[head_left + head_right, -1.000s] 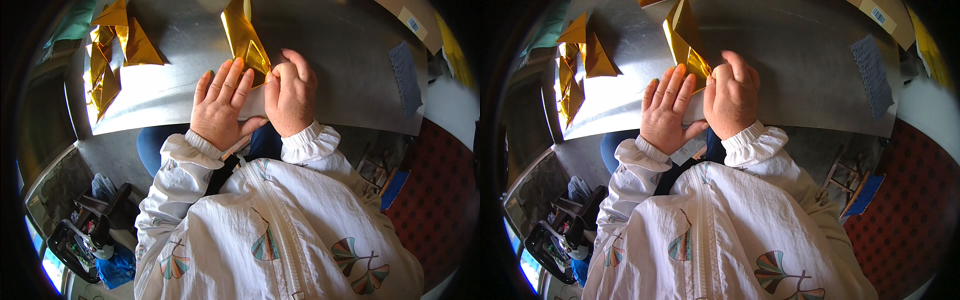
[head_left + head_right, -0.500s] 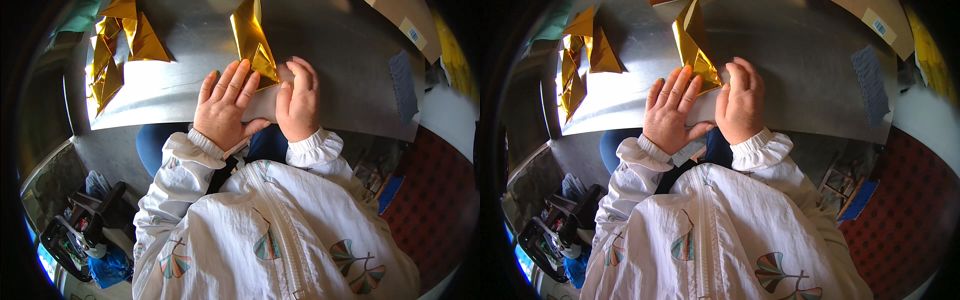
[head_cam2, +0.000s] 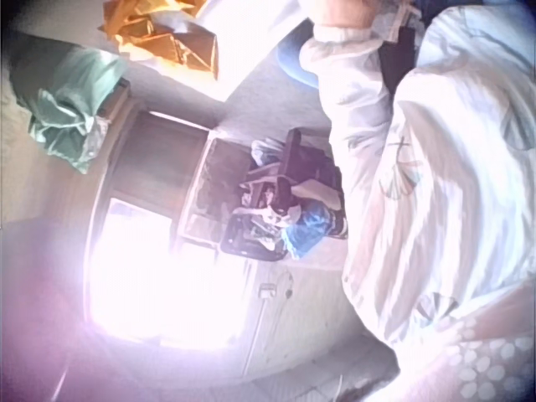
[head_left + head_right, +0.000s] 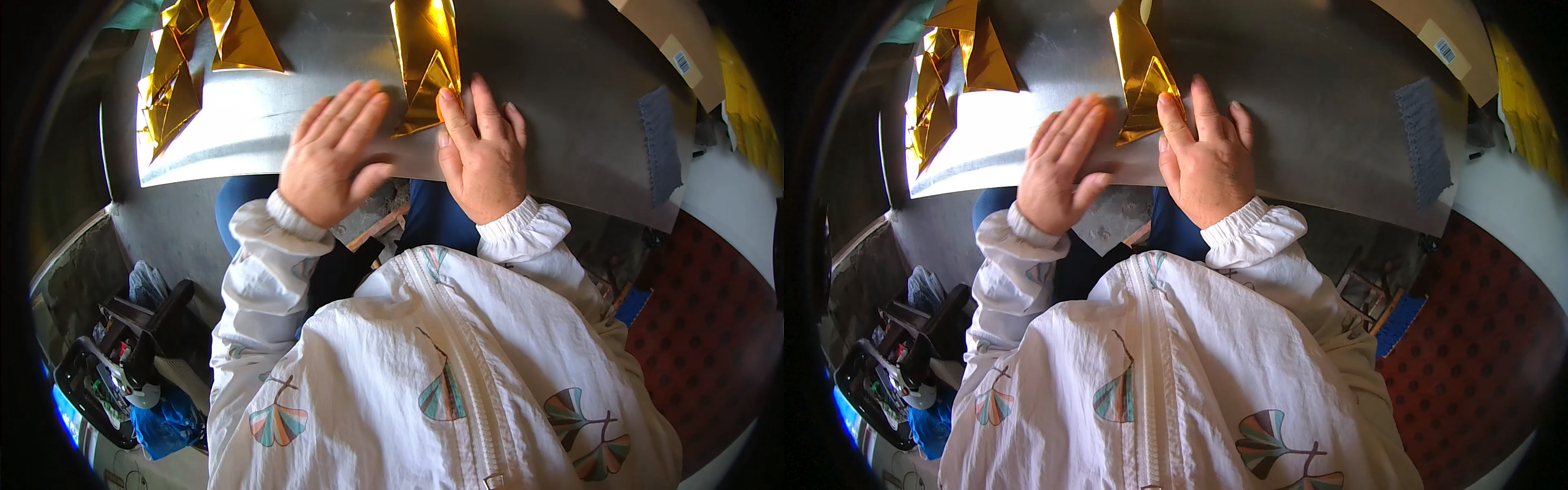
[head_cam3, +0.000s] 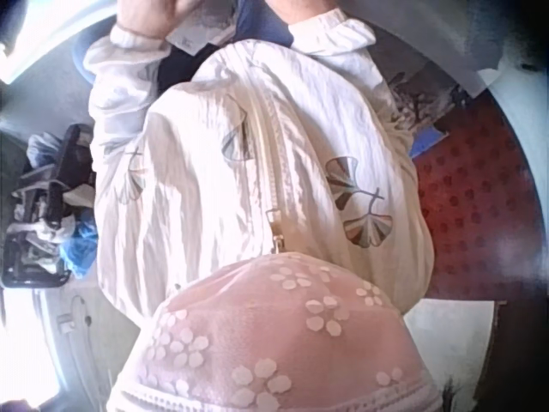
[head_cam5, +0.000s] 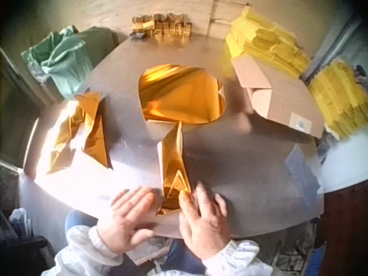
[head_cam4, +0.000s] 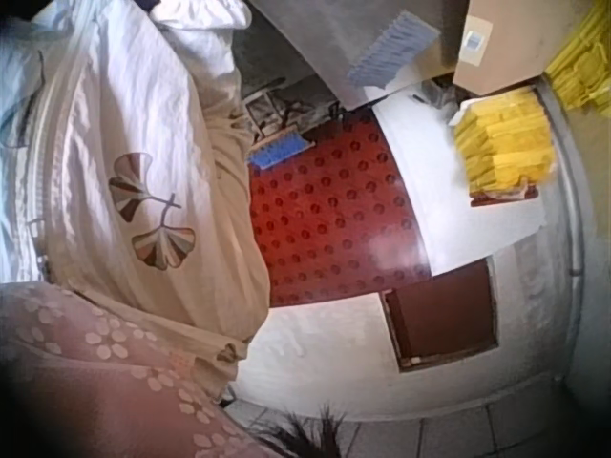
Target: The person folds a single sheet of gold-colored paper by hand into a triangular origami shape. They repeatedly crease edges, fold corners inward, and tuck flaps to form a compact triangular packet.
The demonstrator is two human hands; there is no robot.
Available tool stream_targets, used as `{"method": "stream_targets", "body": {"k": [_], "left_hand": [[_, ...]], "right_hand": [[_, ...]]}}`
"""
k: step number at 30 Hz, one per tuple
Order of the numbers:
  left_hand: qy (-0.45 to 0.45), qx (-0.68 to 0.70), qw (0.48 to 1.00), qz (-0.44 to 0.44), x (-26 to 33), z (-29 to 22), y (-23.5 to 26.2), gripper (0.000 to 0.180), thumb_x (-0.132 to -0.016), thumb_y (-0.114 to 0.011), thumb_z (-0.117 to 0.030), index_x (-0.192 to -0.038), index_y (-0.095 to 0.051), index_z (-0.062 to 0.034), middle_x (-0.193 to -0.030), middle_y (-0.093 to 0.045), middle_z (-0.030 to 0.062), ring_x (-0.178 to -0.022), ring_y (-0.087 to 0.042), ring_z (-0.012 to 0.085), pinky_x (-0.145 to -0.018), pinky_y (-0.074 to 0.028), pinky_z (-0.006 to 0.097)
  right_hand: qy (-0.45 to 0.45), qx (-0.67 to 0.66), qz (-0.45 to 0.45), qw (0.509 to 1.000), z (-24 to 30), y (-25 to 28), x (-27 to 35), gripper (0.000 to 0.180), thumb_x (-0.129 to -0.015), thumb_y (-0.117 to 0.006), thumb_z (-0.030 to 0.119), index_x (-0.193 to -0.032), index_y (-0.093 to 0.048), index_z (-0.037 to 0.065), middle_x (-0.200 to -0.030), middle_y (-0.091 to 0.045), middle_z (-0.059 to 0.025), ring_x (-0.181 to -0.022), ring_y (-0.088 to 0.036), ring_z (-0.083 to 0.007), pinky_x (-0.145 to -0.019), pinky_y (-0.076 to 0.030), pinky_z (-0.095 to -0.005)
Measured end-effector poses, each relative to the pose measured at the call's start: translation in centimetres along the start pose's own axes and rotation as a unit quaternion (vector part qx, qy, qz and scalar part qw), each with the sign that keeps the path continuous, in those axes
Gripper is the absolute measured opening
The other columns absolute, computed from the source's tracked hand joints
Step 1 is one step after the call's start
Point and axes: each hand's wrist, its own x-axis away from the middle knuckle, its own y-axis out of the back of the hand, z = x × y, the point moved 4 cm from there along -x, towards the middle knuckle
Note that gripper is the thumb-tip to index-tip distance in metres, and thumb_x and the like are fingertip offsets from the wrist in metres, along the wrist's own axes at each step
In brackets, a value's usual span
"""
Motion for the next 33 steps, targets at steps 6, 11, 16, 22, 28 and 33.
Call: {"method": "stream_targets", "body": {"k": [6,11,16,22,28,33], "left_hand": [[-0.009,-0.068,0.997,0.042,2.7,-1.5,-0.3,0.073,-0.091,-0.048,-0.058,-0.147,-0.038,-0.0117,-0.152,-0.037,0.0059,-0.143,-0.03,0.0215,-0.118,-0.014,0.045],[-0.017,-0.079,0.995,0.065,0.8,-4.1,-3.0,0.077,-0.09,-0.041,-0.067,-0.146,-0.04,-0.0132,-0.153,-0.035,0.0067,-0.143,-0.03,0.0239,-0.116,-0.018,0.046],[0.026,-0.061,0.996,0.055,0.8,-4.6,-2.9,0.079,-0.09,-0.042,-0.068,-0.146,-0.04,-0.0127,-0.152,-0.036,0.0075,-0.142,-0.032,0.0241,-0.116,-0.019,0.046],[0.029,-0.051,0.997,0.049,0.9,-4.6,-3.1,0.078,-0.09,-0.043,-0.067,-0.145,-0.041,-0.0123,-0.152,-0.038,0.0082,-0.142,-0.032,0.0239,-0.116,-0.019,0.046],[0.028,-0.038,0.998,0.047,0.8,-4.7,-3.0,0.075,-0.089,-0.048,-0.062,-0.144,-0.043,-0.0114,-0.151,-0.038,0.0077,-0.142,-0.032,0.0236,-0.115,-0.02,0.047],[0.03,-0.036,0.998,0.038,0.9,-4.7,-2.8,0.074,-0.088,-0.053,-0.059,-0.144,-0.043,-0.0113,-0.152,-0.038,0.0054,-0.142,-0.031,0.0216,-0.115,-0.022,0.046]], "right_hand": [[-0.001,0.012,-0.001,1.0,0.1,-0.2,0.0,0.049,-0.091,-0.057,0.023,-0.139,-0.051,0.016,-0.143,-0.041,-0.022,-0.122,-0.051,-0.0328,-0.106,-0.03,-0.0503],[0.002,0.017,-0.002,1.0,0.1,0.1,-0.1,0.05,-0.086,-0.062,0.022,-0.134,-0.055,0.013,-0.144,-0.04,-0.0219,-0.113,-0.057,-0.0291,-0.107,-0.031,-0.0492],[-0.012,0.033,0.002,0.999,0.3,0.1,-0.6,0.05,-0.087,-0.06,0.028,-0.136,-0.054,0.015,-0.146,-0.037,-0.0227,-0.11,-0.057,-0.0315,-0.109,-0.027,-0.0494],[-0.026,0.028,0.008,0.999,0.3,-0.1,-1.2,0.05,-0.088,-0.059,0.03,-0.136,-0.054,0.019,-0.147,-0.036,-0.0235,-0.111,-0.055,-0.0341,-0.109,-0.026,-0.0514],[-0.013,0.027,-0.001,1.0,0.0,0.1,-2.6,0.045,-0.089,-0.057,0.03,-0.134,-0.056,0.025,-0.146,-0.036,-0.0239,-0.105,-0.057,-0.0327,-0.109,-0.023,-0.0532],[-0.01,0.037,-0.028,0.999,0.0,-0.5,-4.3,0.039,-0.092,-0.055,0.032,-0.131,-0.059,0.029,-0.145,-0.038,-0.0242,-0.102,-0.058,-0.0311,-0.11,-0.022,-0.0539]]}}
